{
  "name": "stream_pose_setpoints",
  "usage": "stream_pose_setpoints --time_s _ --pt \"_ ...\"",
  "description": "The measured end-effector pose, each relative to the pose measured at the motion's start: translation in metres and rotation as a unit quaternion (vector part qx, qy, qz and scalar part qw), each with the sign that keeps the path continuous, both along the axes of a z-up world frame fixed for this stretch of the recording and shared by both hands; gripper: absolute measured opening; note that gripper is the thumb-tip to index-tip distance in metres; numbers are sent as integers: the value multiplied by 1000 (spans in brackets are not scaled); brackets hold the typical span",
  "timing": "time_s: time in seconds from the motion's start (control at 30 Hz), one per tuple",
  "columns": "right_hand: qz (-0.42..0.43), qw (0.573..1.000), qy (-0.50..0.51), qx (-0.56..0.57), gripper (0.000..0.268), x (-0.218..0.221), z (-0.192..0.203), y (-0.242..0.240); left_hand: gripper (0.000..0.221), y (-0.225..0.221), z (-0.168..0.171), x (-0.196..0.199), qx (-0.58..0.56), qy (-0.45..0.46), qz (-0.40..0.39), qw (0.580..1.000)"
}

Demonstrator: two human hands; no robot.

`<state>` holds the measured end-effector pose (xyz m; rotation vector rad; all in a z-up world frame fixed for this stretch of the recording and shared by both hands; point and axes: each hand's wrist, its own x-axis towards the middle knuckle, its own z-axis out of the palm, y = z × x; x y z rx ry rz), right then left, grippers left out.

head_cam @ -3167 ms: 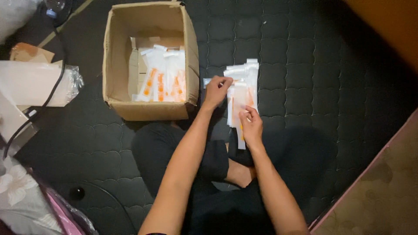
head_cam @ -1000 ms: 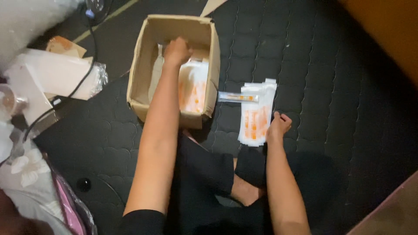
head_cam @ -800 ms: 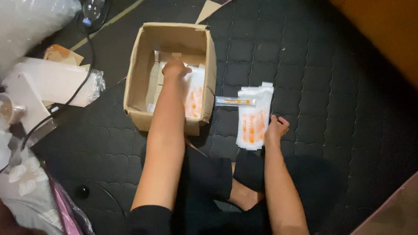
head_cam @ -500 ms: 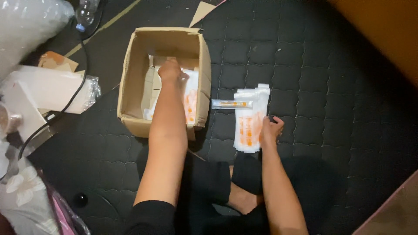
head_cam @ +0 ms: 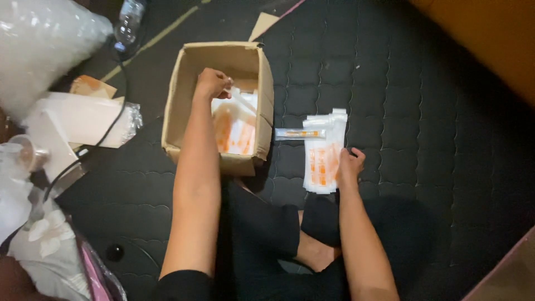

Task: The person, while sitting cross-legged, takes plastic-wrapped items from a stack and places them into a cardboard box.

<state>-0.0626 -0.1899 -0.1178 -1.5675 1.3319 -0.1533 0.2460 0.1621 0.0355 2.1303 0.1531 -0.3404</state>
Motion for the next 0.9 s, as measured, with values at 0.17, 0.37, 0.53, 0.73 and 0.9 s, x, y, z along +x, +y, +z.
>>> stream_pose_setpoints --time_s 0.17,0.37,0.53,0.73,0.9 --pt "59 992 1 -114 34 -17 27 16 8 5 72 -48 -26 -124 -8 992" --pt "139 953 -194 -185 17 -37 74 51 11 -7 151 -162 1 -382 22 924" --pt "215 921 -326 11 20 -56 130 90 9 -33 167 -252 -189 -388 48 901" --pt "256 862 -397 185 37 -67 205 138 16 -91 110 -314 -368 -183 89 907" --pt "52 867 -430 247 17 -71 216 144 13 -125 57 -339 -361 -111 33 925"
